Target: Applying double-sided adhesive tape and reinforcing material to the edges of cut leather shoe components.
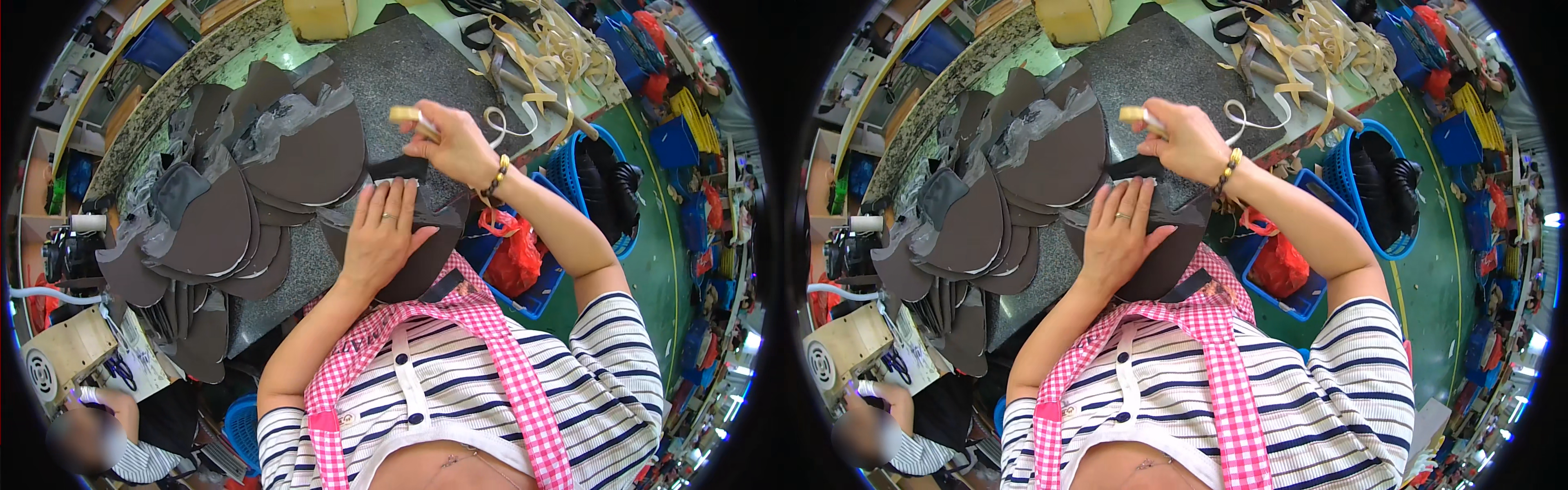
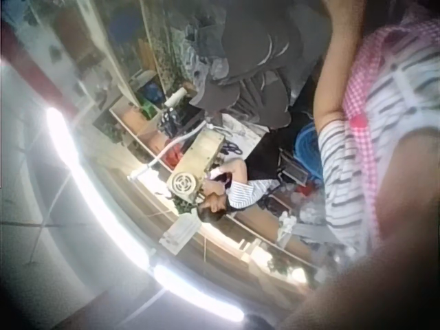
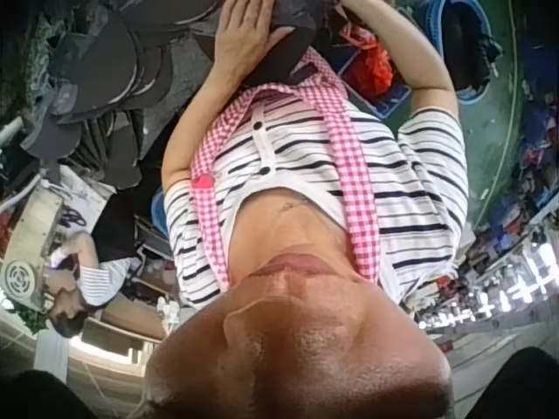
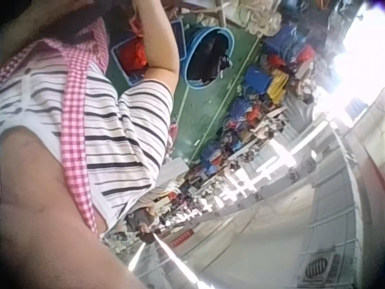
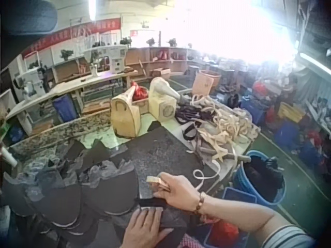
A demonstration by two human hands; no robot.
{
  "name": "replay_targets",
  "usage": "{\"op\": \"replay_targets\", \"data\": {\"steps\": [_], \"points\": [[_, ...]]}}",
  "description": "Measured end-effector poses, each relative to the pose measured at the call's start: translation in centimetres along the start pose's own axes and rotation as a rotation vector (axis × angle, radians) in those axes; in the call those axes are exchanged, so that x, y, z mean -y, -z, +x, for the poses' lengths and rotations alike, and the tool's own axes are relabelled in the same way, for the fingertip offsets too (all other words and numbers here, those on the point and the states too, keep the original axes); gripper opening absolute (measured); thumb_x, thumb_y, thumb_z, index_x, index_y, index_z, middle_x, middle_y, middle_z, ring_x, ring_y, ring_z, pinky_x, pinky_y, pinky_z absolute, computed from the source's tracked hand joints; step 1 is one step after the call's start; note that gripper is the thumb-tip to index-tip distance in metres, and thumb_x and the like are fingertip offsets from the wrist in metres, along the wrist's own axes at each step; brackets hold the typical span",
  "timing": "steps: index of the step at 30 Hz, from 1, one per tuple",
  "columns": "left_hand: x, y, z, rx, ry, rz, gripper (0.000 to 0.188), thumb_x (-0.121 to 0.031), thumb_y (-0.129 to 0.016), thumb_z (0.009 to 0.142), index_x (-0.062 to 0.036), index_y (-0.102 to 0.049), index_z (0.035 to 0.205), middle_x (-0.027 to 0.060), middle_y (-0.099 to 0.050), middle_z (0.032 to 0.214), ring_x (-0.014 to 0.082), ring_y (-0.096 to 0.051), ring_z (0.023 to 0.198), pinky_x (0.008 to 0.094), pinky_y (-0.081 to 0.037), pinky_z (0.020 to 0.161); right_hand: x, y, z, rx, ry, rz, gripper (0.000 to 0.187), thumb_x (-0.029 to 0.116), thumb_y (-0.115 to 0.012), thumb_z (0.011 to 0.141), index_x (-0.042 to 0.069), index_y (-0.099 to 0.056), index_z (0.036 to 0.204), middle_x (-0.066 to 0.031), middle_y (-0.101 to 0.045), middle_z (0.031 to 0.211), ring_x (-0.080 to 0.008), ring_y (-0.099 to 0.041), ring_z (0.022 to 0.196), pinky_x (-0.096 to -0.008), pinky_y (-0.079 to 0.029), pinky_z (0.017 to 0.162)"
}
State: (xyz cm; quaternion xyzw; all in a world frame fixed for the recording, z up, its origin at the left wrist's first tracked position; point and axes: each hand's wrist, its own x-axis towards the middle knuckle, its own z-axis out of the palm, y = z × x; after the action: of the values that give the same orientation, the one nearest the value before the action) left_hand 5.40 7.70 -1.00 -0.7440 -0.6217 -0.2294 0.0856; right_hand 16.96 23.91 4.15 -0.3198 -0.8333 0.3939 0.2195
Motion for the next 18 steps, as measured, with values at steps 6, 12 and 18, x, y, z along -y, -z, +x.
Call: {"op": "replay_targets", "data": {"steps": [6, 12, 18], "points": [[-1.0, -0.3, 0.1, 0.044, 0.039, 0.123, 0.059, -0.04, -0.066, 0.084, -0.0025, -0.055, 0.129, 0.011, -0.05, 0.131, 0.0298, -0.051, 0.115, 0.052, -0.035, 0.101, 1.1, -0.7, -1.6, -0.094, 0.056, 0.162, 0.024, 0.001, -0.075, 0.074, 0.003, -0.06, 0.092, -0.0042, -0.064, 0.074, -0.0119, -0.061, 0.071, -0.0273, -0.048, 0.064], [0.5, 0.5, 0.2, 0.085, 0.102, -0.192, 0.029, -0.018, -0.059, 0.089, -0.0064, -0.061, 0.116, 0.0095, -0.066, 0.1, 0.0278, -0.063, 0.095, 0.0454, -0.039, 0.097, 0.3, -0.5, -5.5, -0.031, 0.07, 0.292, 0.035, 0.008, -0.079, 0.076, 0.003, -0.061, 0.106, -0.0026, -0.067, 0.089, -0.0066, -0.059, 0.073, -0.0232, -0.048, 0.066], [3.8, 3.7, 2.9, -0.115, 0.105, -0.004, 0.047, -0.015, -0.072, 0.071, -0.0055, -0.06, 0.115, 0.0095, -0.057, 0.119, 0.0285, -0.055, 0.108, 0.0413, -0.043, 0.088, -2.3, -0.6, -6.2, -0.11, 0.163, -0.171, 0.083, 0.024, -0.085, 0.069, 0.005, -0.041, 0.138, -0.0175, -0.059, 0.125, -0.026, -0.065, 0.077, -0.0312, -0.051, 0.072]]}}
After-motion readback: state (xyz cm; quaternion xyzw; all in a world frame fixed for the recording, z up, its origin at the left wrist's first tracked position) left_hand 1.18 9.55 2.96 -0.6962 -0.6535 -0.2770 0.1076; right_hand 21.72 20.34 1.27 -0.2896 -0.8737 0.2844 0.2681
